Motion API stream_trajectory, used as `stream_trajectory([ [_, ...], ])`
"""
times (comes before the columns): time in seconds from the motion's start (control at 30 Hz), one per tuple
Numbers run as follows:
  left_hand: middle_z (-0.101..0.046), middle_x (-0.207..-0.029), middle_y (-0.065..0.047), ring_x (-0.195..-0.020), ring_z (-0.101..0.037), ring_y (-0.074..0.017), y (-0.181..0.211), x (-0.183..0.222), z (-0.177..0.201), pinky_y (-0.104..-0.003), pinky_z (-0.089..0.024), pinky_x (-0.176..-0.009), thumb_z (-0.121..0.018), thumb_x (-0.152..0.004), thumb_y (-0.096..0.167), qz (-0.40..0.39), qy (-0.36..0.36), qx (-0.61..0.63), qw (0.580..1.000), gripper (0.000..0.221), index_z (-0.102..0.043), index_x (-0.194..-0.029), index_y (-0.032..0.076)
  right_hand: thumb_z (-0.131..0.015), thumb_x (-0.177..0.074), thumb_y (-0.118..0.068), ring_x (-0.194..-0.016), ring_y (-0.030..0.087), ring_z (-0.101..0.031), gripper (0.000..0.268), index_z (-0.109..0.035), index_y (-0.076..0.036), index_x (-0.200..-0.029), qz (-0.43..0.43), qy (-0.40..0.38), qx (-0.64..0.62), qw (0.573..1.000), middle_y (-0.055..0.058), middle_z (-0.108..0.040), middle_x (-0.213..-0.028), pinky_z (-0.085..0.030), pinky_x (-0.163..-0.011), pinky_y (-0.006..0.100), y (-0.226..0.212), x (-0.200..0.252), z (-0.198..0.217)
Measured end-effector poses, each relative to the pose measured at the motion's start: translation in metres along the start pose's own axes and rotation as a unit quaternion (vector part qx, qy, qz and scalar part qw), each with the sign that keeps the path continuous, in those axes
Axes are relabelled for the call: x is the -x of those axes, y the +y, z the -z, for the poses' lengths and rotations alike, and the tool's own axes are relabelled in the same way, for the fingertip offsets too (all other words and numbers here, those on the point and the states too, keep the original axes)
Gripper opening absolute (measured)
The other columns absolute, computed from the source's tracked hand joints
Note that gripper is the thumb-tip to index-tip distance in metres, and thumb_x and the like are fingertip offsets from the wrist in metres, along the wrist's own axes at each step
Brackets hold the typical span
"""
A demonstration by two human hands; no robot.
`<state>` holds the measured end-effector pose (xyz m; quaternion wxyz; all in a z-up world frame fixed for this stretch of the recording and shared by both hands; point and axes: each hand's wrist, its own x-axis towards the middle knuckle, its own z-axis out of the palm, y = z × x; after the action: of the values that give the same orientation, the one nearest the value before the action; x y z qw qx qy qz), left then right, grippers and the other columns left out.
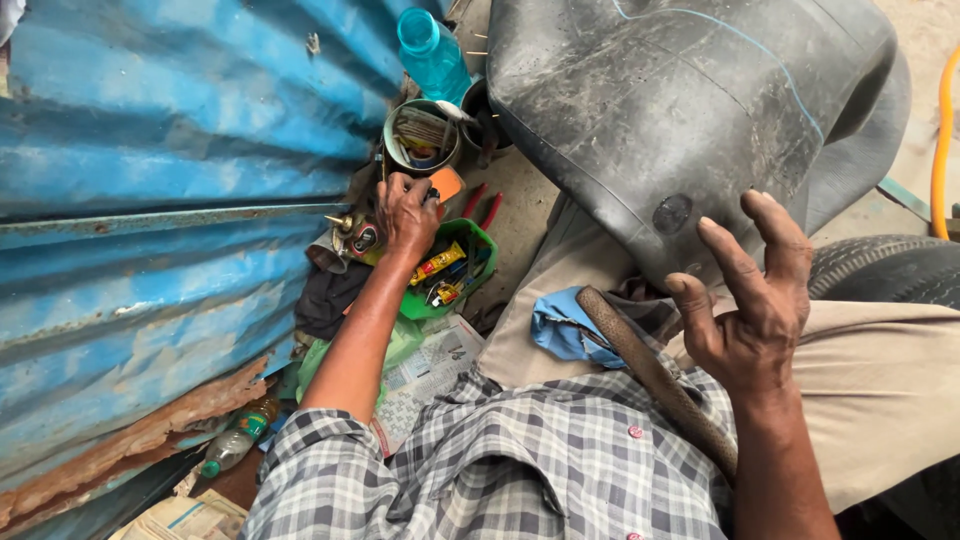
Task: Patching a puncture on a bicycle inner tube using a file, glue, and a patch.
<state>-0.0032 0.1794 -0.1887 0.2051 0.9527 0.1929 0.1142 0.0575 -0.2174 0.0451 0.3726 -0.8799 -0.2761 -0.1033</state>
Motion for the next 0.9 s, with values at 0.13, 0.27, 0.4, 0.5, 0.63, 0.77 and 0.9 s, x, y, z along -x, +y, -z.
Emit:
stream_trajectory([
  [0.13, -0.061, -0.102, -0.008, -0.101, -0.056, -0.0324, -0.004, 0.002, -0.005, -0.047, -0.048, -0.088, -0.081, -0.077, 0.01, -0.005, 0.011, 0.013, 1.0, 0.026, -0.078, -0.102, 0.014, -0.083, -0.098, -0.031, -0.144, 0.035, -0.052, 0.048, -0.068, -0.01, -0.139, -0.006, 0.002, -0.016, 1.0, 0.02, -0.05, -0.151, -0.047, -0.12, 0.043, -0.003, 0.001, -0.002],
  [0.27, -0.063, -0.101, -0.009, -0.099, -0.059, -0.0317, -0.005, 0.001, 0.0, -0.045, -0.048, -0.088, -0.081, -0.08, 0.009, 0.029, 0.008, 0.055, 0.998, 0.014, -0.078, -0.093, 0.012, -0.083, -0.096, -0.028, -0.142, 0.035, -0.053, 0.048, -0.069, -0.009, -0.137, -0.016, -0.001, -0.024, 1.0, 0.02, -0.051, -0.151, -0.047, -0.119, 0.043, -0.004, 0.002, -0.002],
  [0.4, -0.069, -0.093, -0.007, -0.087, -0.067, -0.0234, -0.019, -0.002, 0.018, -0.039, -0.056, -0.079, -0.08, -0.08, 0.007, 0.197, -0.015, 0.333, 0.922, 0.008, -0.077, -0.087, 0.007, -0.084, -0.094, -0.027, -0.14, 0.035, -0.055, 0.048, -0.069, -0.009, -0.136, -0.049, -0.009, -0.051, 0.997, 0.02, -0.051, -0.156, -0.048, -0.116, 0.042, -0.003, 0.0, 0.001],
  [0.5, -0.068, -0.086, -0.007, -0.071, -0.062, -0.0134, -0.043, 0.004, 0.045, -0.027, -0.05, -0.062, -0.078, -0.09, 0.003, 0.315, -0.016, 0.481, 0.818, 0.007, -0.075, -0.096, 0.003, -0.082, -0.095, -0.024, -0.144, 0.037, -0.048, 0.047, -0.068, -0.009, -0.136, -0.031, -0.009, -0.052, 0.998, 0.021, -0.047, -0.158, -0.042, -0.121, 0.045, 0.002, -0.003, 0.0],
  [0.63, -0.072, -0.09, -0.006, -0.074, -0.068, -0.0133, -0.014, 0.03, 0.084, -0.025, -0.054, -0.065, -0.072, -0.095, 0.005, 0.28, -0.034, 0.56, 0.779, 0.008, -0.069, -0.102, 0.004, -0.08, -0.091, -0.028, -0.149, 0.042, -0.043, 0.047, -0.068, -0.009, -0.133, -0.003, -0.014, -0.039, 0.999, 0.025, -0.045, -0.156, -0.038, -0.126, 0.051, -0.003, -0.015, 0.0],
  [0.77, -0.072, -0.088, -0.006, -0.074, -0.069, -0.0137, 0.036, 0.061, 0.09, -0.025, -0.052, -0.062, -0.071, -0.094, 0.006, 0.299, -0.086, 0.531, 0.788, 0.01, -0.066, -0.102, 0.004, -0.077, -0.092, -0.039, -0.148, 0.044, -0.041, 0.051, -0.07, -0.012, -0.134, 0.01, -0.018, -0.007, 1.0, 0.026, -0.043, -0.156, -0.034, -0.126, 0.053, 0.0, -0.023, 0.0],
  [0.9, -0.072, -0.087, -0.006, -0.074, -0.068, -0.0125, 0.075, 0.084, 0.081, -0.025, -0.052, -0.063, -0.072, -0.091, 0.001, 0.266, -0.138, 0.53, 0.794, 0.015, -0.068, -0.105, 0.001, -0.077, -0.09, -0.043, -0.149, 0.045, -0.039, 0.051, -0.071, -0.015, -0.132, 0.015, -0.023, -0.012, 1.0, 0.025, -0.042, -0.157, -0.033, -0.126, 0.053, -0.003, -0.023, -0.002],
])
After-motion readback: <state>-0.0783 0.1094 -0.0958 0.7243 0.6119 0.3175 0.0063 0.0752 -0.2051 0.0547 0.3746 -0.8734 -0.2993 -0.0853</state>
